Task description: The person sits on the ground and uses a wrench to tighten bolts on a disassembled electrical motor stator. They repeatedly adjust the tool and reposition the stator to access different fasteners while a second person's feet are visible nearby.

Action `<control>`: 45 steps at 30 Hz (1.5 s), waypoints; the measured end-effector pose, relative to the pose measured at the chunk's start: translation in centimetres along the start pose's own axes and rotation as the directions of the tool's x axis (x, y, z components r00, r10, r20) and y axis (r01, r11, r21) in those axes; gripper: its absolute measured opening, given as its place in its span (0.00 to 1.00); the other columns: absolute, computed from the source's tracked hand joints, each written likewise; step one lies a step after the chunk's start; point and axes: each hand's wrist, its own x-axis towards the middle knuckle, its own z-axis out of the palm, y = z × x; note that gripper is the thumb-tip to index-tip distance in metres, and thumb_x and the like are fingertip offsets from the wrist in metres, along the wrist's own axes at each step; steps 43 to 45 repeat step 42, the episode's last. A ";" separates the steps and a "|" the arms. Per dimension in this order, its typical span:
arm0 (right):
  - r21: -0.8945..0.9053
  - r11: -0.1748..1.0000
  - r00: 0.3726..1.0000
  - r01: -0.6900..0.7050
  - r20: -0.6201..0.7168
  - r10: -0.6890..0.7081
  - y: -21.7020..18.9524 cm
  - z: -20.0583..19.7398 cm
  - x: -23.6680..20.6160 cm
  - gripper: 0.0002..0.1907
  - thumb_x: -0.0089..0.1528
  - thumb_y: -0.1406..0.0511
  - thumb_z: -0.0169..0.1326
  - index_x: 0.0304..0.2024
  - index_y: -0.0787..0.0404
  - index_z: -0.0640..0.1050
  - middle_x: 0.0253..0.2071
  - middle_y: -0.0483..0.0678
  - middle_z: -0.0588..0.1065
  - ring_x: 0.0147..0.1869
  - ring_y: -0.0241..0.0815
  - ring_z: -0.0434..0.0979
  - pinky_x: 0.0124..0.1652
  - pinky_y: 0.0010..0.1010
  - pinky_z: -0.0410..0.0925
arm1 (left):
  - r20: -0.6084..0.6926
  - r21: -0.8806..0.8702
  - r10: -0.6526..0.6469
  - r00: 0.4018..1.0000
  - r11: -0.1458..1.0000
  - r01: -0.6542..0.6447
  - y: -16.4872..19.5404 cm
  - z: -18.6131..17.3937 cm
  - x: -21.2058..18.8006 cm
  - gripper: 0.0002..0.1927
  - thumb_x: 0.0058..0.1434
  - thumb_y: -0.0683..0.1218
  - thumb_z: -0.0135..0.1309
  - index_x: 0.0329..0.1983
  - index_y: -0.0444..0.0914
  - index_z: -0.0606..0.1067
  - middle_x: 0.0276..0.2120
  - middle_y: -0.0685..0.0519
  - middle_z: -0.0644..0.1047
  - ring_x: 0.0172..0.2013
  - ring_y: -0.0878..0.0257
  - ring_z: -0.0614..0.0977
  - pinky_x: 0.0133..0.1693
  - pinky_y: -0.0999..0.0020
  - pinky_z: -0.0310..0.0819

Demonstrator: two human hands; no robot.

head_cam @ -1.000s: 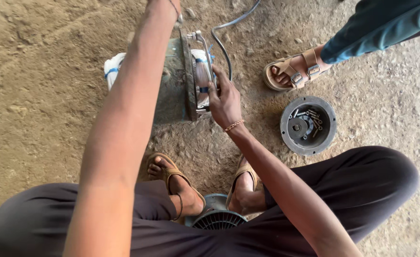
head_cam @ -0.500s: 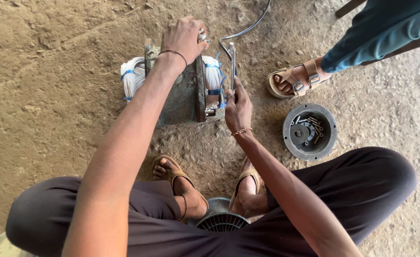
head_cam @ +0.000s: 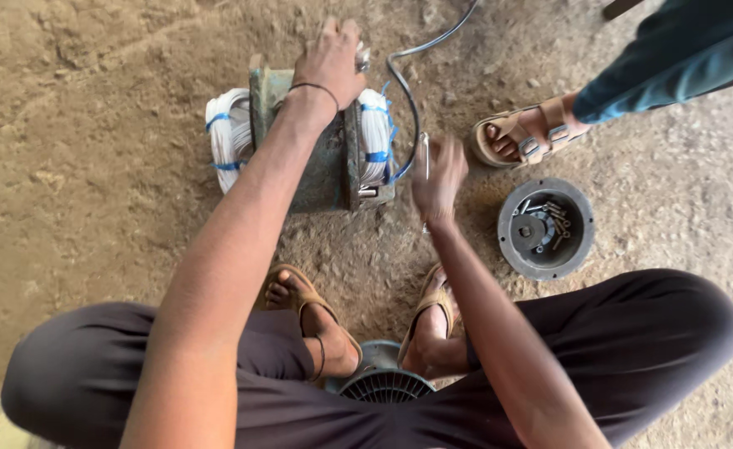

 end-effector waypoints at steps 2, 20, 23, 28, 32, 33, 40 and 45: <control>0.438 0.890 0.989 -0.126 0.129 0.076 -2.6 0.3 4.1 0.18 0.70 0.56 0.54 0.50 0.64 0.77 0.39 0.49 0.79 0.41 0.42 0.79 0.43 0.37 0.72 | -0.025 -0.009 -0.001 1.000 1.000 0.001 0.1 0.3 -0.4 0.21 0.54 0.41 0.66 0.49 0.32 0.73 0.49 0.37 0.74 0.45 0.40 0.82 0.43 0.54 0.82; 0.648 0.607 0.845 -0.461 0.530 0.075 -8.0 4.0 12.3 0.07 0.67 0.66 0.56 0.38 0.65 0.78 0.31 0.45 0.77 0.29 0.30 0.75 0.29 0.23 0.76 | 0.001 -0.044 -0.013 1.000 0.999 0.013 0.1 1.8 0.0 0.12 0.58 0.39 0.64 0.43 0.32 0.77 0.42 0.44 0.78 0.38 0.53 0.85 0.38 0.66 0.85; 0.666 0.644 0.887 -0.377 0.459 0.045 -8.5 3.7 11.9 0.08 0.68 0.66 0.58 0.39 0.66 0.78 0.32 0.46 0.79 0.31 0.29 0.75 0.30 0.22 0.73 | -0.010 -0.037 -0.002 1.000 0.999 0.002 0.0 1.8 0.0 0.12 0.58 0.39 0.65 0.43 0.32 0.77 0.42 0.44 0.79 0.39 0.53 0.85 0.39 0.66 0.85; 0.759 0.526 0.882 -0.383 0.470 -0.037 -7.9 3.3 11.7 0.09 0.68 0.65 0.57 0.43 0.66 0.78 0.34 0.47 0.80 0.32 0.31 0.78 0.32 0.22 0.75 | 0.002 -0.087 -0.047 0.999 0.995 0.047 0.1 1.6 0.0 0.13 0.58 0.39 0.64 0.46 0.34 0.78 0.43 0.44 0.79 0.40 0.54 0.85 0.40 0.65 0.85; 0.791 0.506 0.850 -0.343 0.491 -0.192 -6.9 3.3 12.3 0.11 0.70 0.62 0.56 0.46 0.66 0.77 0.35 0.47 0.80 0.34 0.33 0.78 0.36 0.28 0.77 | -0.010 -0.068 -0.044 0.999 0.997 0.043 0.5 1.4 0.0 0.13 0.58 0.40 0.64 0.45 0.34 0.77 0.42 0.45 0.80 0.41 0.53 0.85 0.41 0.62 0.84; 0.694 0.685 0.865 -0.220 0.464 -0.192 -6.7 3.3 12.5 0.13 0.72 0.60 0.54 0.45 0.65 0.77 0.35 0.48 0.78 0.34 0.36 0.76 0.34 0.31 0.74 | -0.012 -0.074 -0.037 0.999 0.997 0.036 0.5 1.2 0.0 0.13 0.58 0.40 0.64 0.44 0.34 0.77 0.42 0.45 0.80 0.41 0.53 0.85 0.41 0.62 0.84; 0.435 0.892 0.860 0.122 0.403 -0.314 -8.0 4.1 13.7 0.23 0.78 0.52 0.38 0.48 0.61 0.77 0.38 0.51 0.80 0.39 0.41 0.81 0.39 0.39 0.73 | 0.033 -0.117 -0.081 0.996 0.990 0.084 0.4 0.6 0.1 0.18 0.53 0.40 0.66 0.46 0.35 0.75 0.45 0.47 0.79 0.45 0.53 0.84 0.46 0.62 0.83; 0.458 0.886 0.839 -0.074 0.509 -0.193 -7.9 4.4 13.5 0.22 0.77 0.52 0.37 0.53 0.55 0.79 0.42 0.49 0.83 0.45 0.41 0.84 0.47 0.38 0.78 | 0.045 -0.084 -0.068 0.997 0.994 0.072 0.4 1.1 -0.2 0.20 0.54 0.42 0.68 0.50 0.38 0.76 0.49 0.48 0.78 0.47 0.52 0.84 0.48 0.62 0.82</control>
